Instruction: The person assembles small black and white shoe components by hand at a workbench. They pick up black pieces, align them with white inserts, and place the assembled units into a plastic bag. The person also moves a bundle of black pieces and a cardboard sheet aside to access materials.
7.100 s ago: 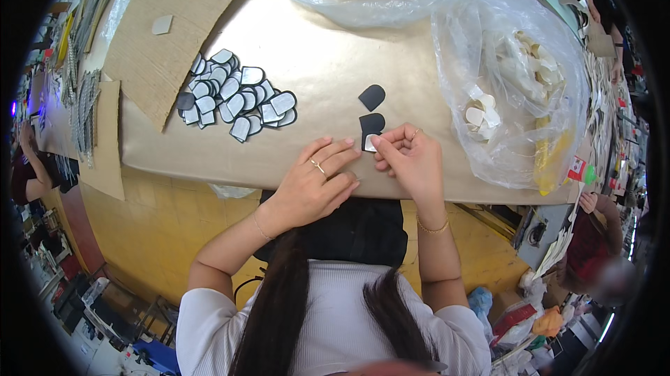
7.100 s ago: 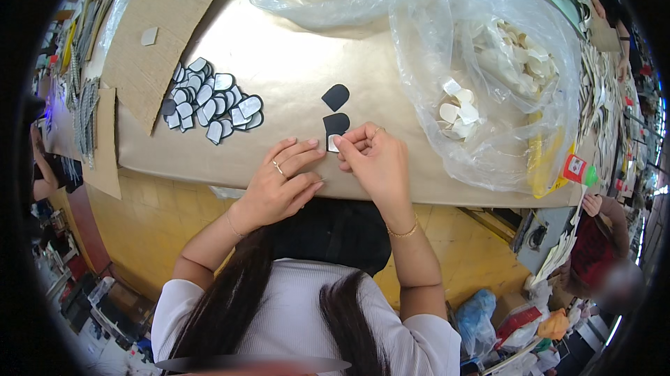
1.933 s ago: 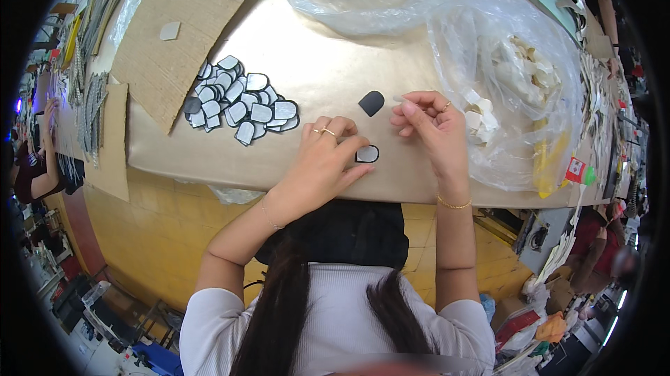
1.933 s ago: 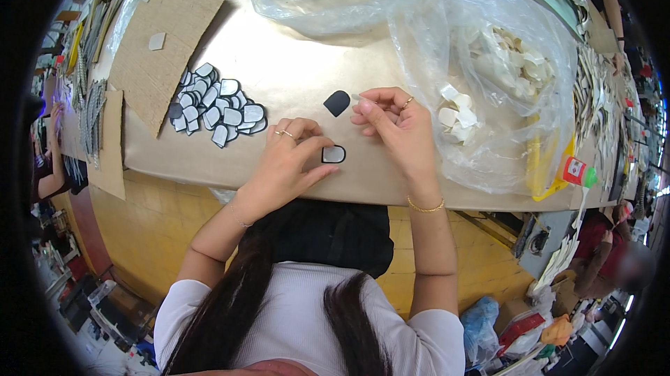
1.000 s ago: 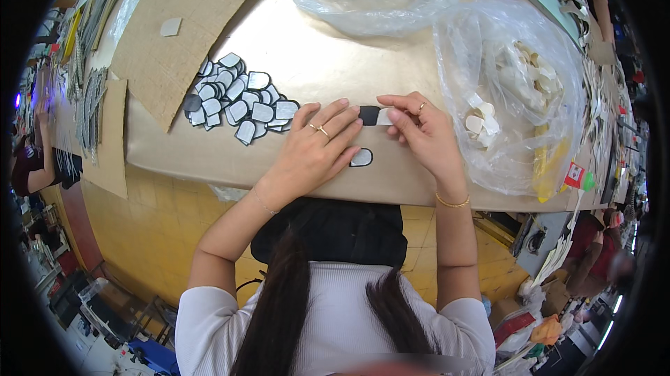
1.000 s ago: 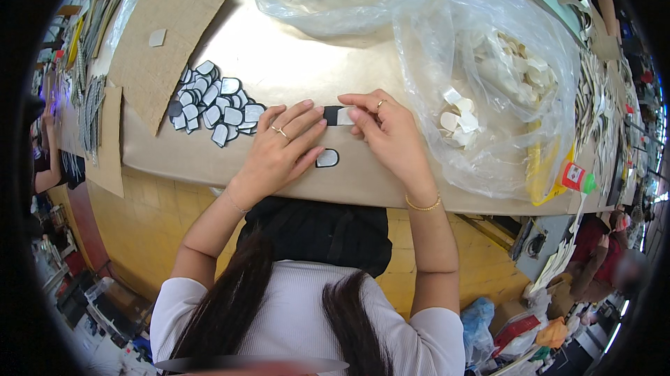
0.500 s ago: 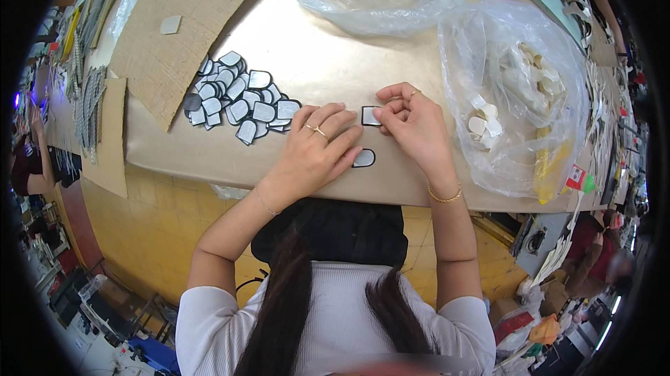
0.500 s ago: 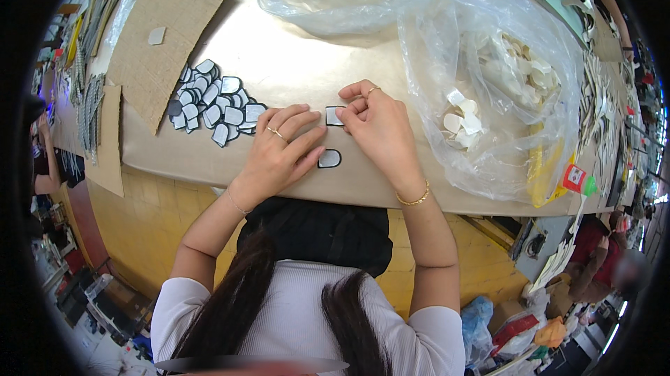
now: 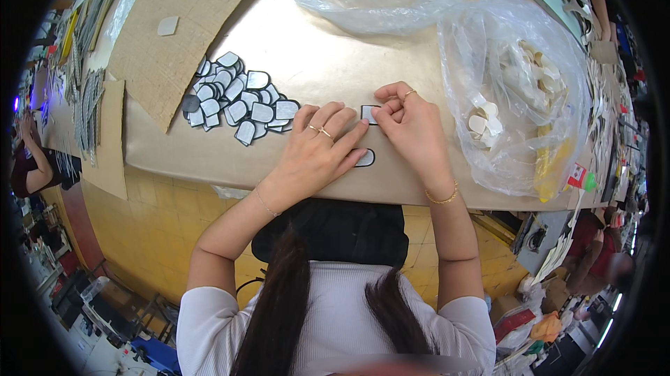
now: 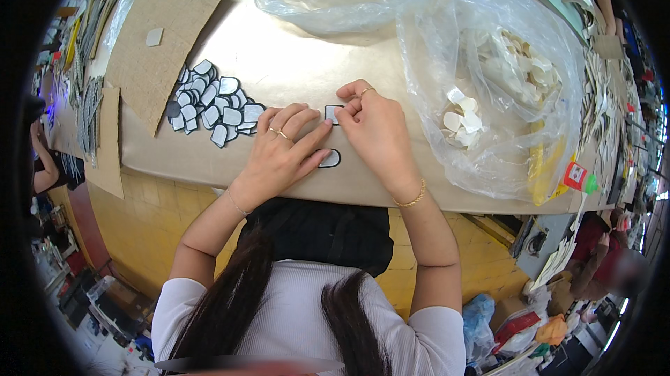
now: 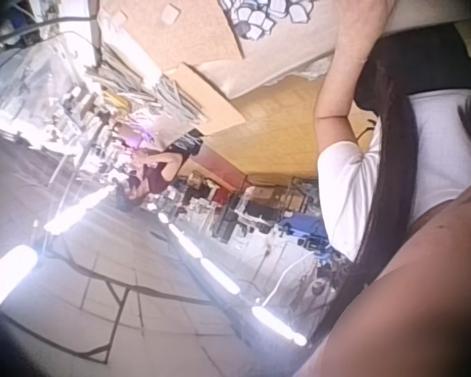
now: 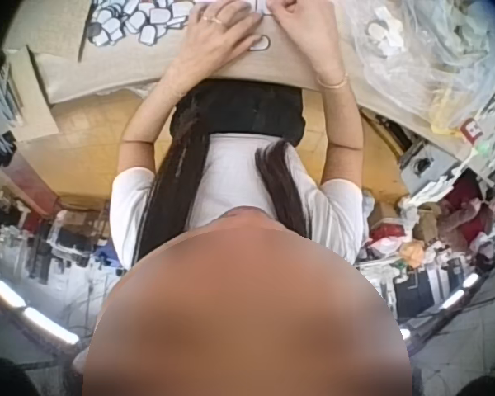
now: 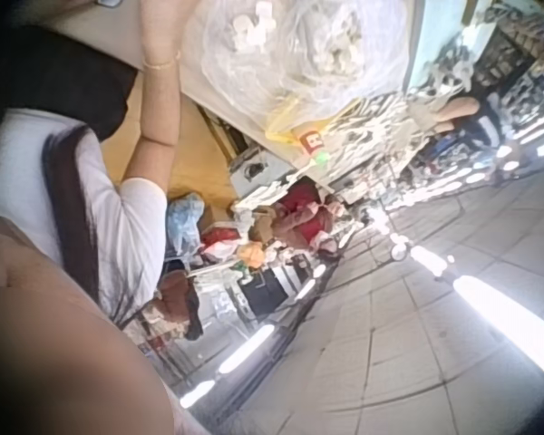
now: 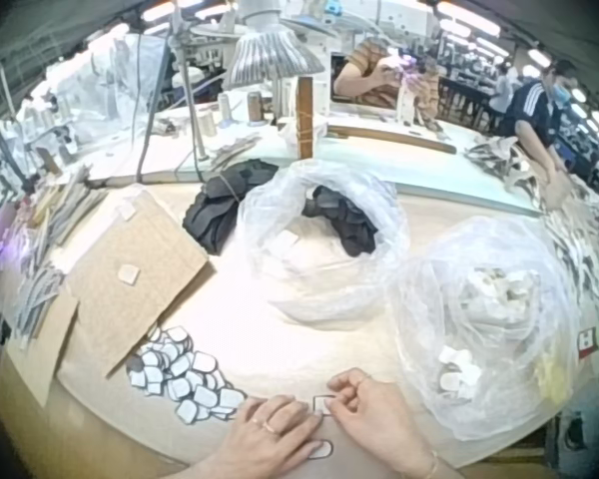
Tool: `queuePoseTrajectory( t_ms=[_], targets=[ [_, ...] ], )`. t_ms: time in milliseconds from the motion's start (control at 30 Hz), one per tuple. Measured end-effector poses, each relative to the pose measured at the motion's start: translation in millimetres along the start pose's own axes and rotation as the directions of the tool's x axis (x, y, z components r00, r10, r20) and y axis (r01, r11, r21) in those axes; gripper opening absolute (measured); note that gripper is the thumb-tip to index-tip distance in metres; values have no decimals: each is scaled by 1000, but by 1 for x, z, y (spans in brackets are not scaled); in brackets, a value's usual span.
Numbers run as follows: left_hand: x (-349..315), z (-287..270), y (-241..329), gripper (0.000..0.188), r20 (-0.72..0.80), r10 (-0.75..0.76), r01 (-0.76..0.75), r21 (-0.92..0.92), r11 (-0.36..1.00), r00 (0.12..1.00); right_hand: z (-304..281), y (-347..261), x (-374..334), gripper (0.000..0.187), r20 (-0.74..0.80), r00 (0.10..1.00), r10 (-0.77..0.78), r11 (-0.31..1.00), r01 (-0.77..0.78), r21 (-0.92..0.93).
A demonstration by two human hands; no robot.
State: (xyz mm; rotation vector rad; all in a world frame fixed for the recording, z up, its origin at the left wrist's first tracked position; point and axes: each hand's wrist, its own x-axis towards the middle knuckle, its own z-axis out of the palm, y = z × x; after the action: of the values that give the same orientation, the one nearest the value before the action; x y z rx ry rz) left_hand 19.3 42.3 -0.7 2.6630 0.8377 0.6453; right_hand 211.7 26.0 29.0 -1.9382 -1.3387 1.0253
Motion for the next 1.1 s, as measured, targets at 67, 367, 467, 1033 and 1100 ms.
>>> queuePoseTrajectory(
  t_ms=[67, 367, 467, 1033, 1100],
  targets=[
    [0, 0, 0, 43, 16, -8, 9, -5, 1000, 1000, 1, 1, -2, 25, 17, 1000, -6, 998, 7, -68],
    [8, -6, -2, 42, 70, 35, -36, 0, 999, 997, 5, 24, -18, 23, -307, 923, -232, 915, 100, -391],
    [18, -9, -3, 48, 96, -53, 72, -201, 977, 994, -1, 33, -25, 20, -352, 923, -158, 973, 85, -213],
    [18, -13, 29, 28, 301, -276, 389, -439, 810, 913, 1, 41, -30, 10, -409, 864, -295, 953, 296, -63],
    [6, -17, 36, 32, 184, -209, 257, -291, 922, 960, 0, 35, -30, 9, -412, 855, -315, 945, 325, -48]
  ],
)
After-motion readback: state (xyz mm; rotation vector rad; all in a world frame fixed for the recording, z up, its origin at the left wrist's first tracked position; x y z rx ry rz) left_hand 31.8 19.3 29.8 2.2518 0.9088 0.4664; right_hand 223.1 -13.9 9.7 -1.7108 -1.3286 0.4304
